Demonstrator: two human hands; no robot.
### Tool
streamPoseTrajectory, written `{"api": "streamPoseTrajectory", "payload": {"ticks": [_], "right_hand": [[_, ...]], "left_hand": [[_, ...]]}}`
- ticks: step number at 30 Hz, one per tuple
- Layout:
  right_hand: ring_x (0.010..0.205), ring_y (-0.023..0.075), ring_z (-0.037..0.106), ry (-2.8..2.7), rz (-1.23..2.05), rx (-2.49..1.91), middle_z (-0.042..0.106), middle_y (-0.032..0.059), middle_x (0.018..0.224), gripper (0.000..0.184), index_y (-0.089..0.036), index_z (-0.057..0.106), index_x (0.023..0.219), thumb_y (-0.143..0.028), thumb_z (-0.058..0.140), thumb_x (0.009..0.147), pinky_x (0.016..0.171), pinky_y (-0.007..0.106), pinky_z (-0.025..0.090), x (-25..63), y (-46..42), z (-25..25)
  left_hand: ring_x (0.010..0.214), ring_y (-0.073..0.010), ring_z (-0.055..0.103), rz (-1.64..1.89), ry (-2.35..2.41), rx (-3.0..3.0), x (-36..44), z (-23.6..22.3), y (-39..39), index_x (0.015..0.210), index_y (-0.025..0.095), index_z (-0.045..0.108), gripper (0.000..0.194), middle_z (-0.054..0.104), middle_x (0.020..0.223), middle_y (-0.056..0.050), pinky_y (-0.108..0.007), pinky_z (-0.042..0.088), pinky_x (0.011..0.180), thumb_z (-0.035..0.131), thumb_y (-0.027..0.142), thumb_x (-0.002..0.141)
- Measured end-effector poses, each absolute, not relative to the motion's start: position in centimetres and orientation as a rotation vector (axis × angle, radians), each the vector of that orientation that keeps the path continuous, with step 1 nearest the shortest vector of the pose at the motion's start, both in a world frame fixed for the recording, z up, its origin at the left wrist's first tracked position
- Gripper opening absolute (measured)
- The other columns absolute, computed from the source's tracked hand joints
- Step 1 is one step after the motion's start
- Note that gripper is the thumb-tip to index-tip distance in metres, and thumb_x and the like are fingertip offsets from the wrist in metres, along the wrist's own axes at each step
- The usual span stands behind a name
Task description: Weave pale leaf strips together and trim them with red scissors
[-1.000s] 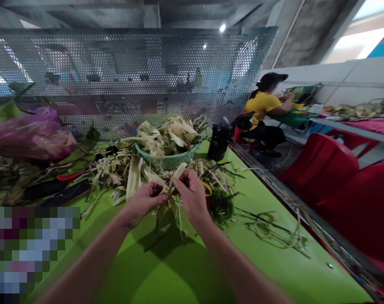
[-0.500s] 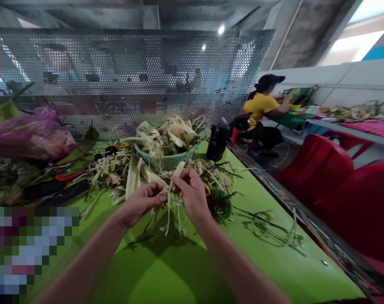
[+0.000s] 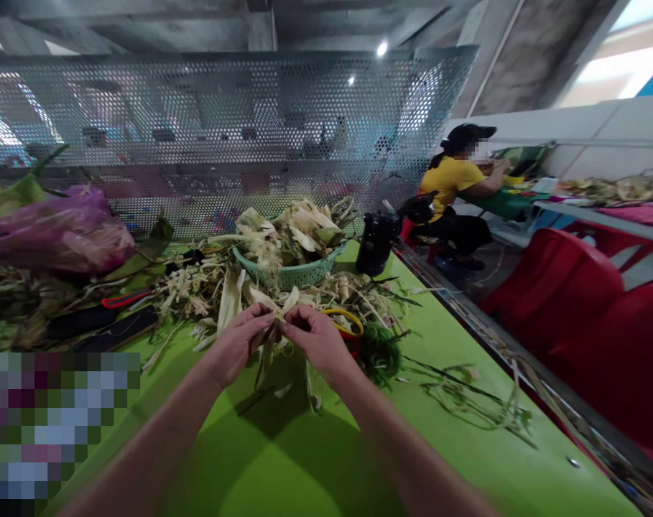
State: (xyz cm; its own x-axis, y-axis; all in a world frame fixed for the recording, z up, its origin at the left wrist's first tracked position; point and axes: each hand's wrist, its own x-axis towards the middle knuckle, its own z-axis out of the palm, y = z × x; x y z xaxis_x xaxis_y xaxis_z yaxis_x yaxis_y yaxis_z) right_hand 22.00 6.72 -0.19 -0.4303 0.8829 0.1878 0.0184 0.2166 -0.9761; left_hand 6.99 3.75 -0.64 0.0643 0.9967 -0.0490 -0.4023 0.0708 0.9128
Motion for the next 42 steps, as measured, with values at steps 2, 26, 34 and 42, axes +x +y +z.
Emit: {"api": "streamPoseTrajectory", "payload": {"ticks": [2,26,34,42], "right_hand": [[0.062,0.0128,0.045,-1.752,1.179,-0.872,0.052,-0.0016,0.065,0.019,-0.018,0.058,0.071,-0.035,0.065,0.078,0.058,0.025,0.036,22.2,6.9,-0.4],[0.069,0.0169,0.054,-1.838,0.79,-0.873,0.062,0.0029,0.079,0.013,-0.022,0.066,0.085,-0.028,0.069,0.074,0.063,0.029,0.043,23.6,7.2,1.1],[0.066,0.0158,0.055,-1.79,0.895,-0.904,0.062,0.0011,0.073,0.007,-0.021,0.066,0.079,-0.027,0.065,0.076,0.063,0.029,0.044,23.1,6.6,1.5],[0.062,0.0126,0.047,-1.677,0.997,-0.911,0.054,-0.0022,0.067,0.005,-0.021,0.058,0.075,-0.023,0.061,0.077,0.059,0.025,0.038,22.6,6.7,0.9]], "left_hand": [[0.063,-0.007,0.051,1.286,0.958,0.896,7.0,-0.5,3.7,0.08,0.014,0.058,0.026,0.057,0.072,0.001,-0.019,0.041,0.06,0.072,0.033,0.07],[0.063,-0.0086,0.05,1.337,1.115,1.032,6.4,-0.2,3.8,0.081,0.016,0.058,0.025,0.058,0.073,0.001,-0.022,0.039,0.062,0.071,0.033,0.07],[0.075,-0.0152,0.052,1.207,1.185,1.42,7.6,-0.9,3.8,0.084,0.016,0.061,0.021,0.061,0.08,-0.003,-0.026,0.04,0.069,0.064,0.034,0.075],[0.062,-0.0125,0.046,1.096,1.249,1.52,7.7,-0.9,3.5,0.076,0.016,0.06,0.015,0.056,0.066,0.001,-0.024,0.034,0.058,0.059,0.031,0.076]]}}
